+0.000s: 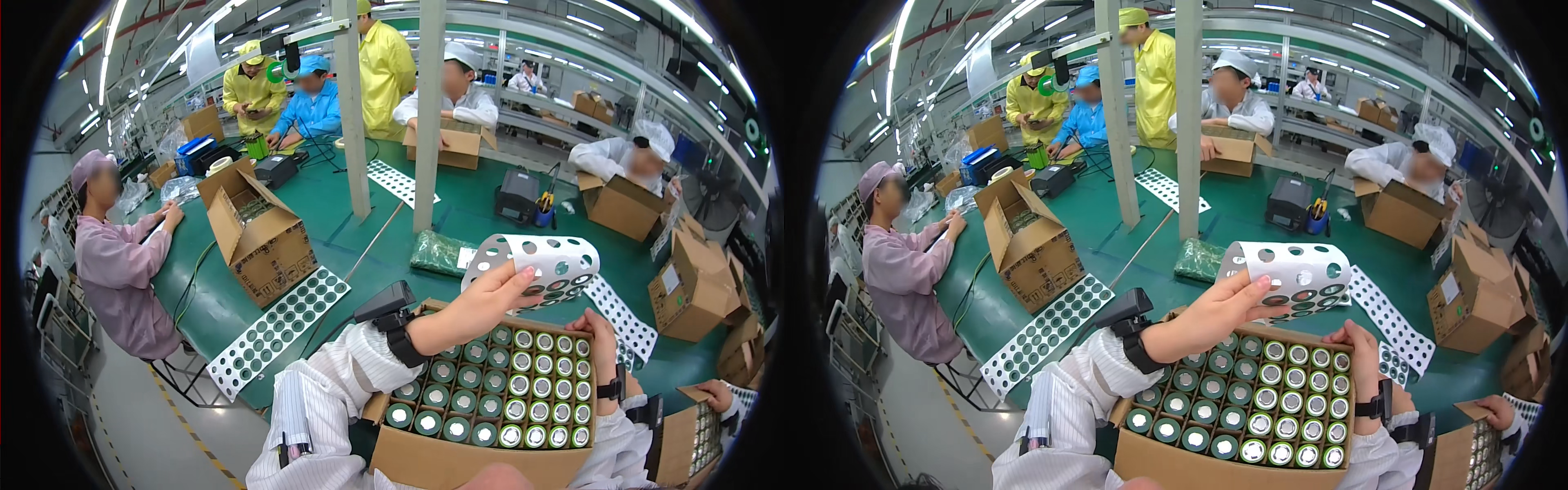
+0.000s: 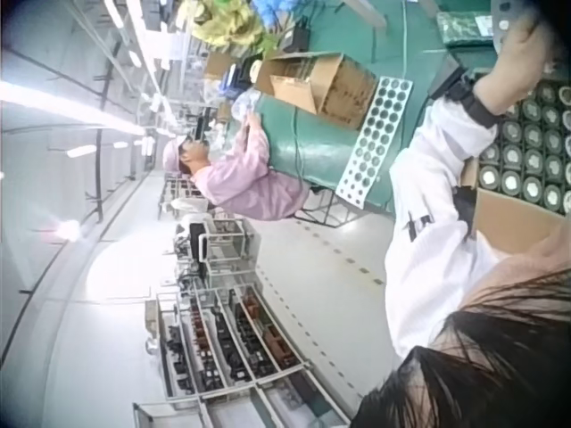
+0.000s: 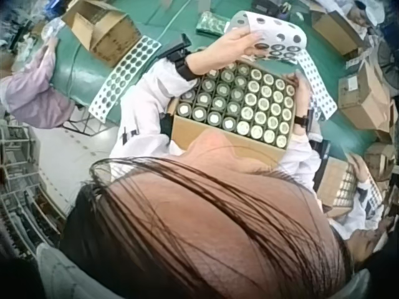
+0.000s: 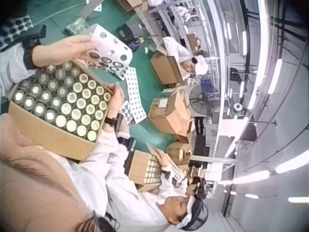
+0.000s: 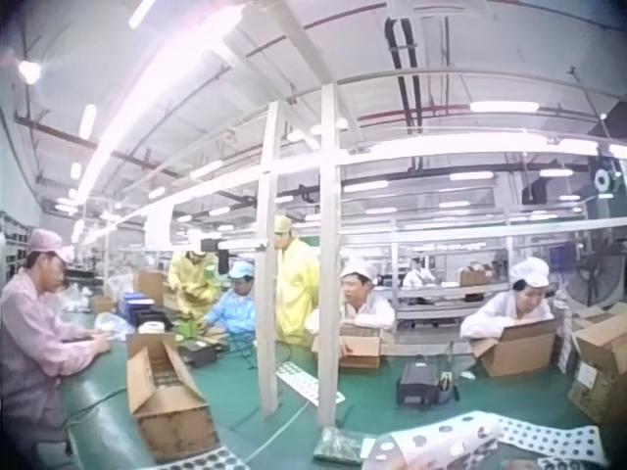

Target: Applying circular adhesive insulators to the tops of cylindrical battery cells arranged in a cardboard tray.

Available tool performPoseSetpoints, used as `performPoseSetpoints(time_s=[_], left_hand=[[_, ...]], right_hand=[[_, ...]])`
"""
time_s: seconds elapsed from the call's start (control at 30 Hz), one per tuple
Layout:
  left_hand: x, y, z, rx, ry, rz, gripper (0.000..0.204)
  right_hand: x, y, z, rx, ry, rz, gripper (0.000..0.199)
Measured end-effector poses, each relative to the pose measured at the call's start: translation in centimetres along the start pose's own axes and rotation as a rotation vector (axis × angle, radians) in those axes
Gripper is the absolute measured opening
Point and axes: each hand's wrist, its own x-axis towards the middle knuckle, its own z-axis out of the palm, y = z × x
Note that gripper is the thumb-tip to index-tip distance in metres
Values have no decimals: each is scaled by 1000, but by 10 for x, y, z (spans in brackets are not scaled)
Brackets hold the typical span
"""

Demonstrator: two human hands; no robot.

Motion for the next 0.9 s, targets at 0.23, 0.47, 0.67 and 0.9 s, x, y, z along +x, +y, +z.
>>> performPoseSetpoints(time_s=[0.23,0.47,0.67,0.9], left_hand=[[11,14,-2,124,1,20,42],[54,6,-18,374,34,90,39],[44,-18,-48,243,130,-4,37],[35,-11,-53,312,155,-9,38]], right_hand=[[-6,-6,3,-112,-51,-117,33],[-5,-88,16,-633,-69,-551,28],[-5,-127,93,-457,-179,-694,24],[20,-63,118,-293,-259,-611,18]])
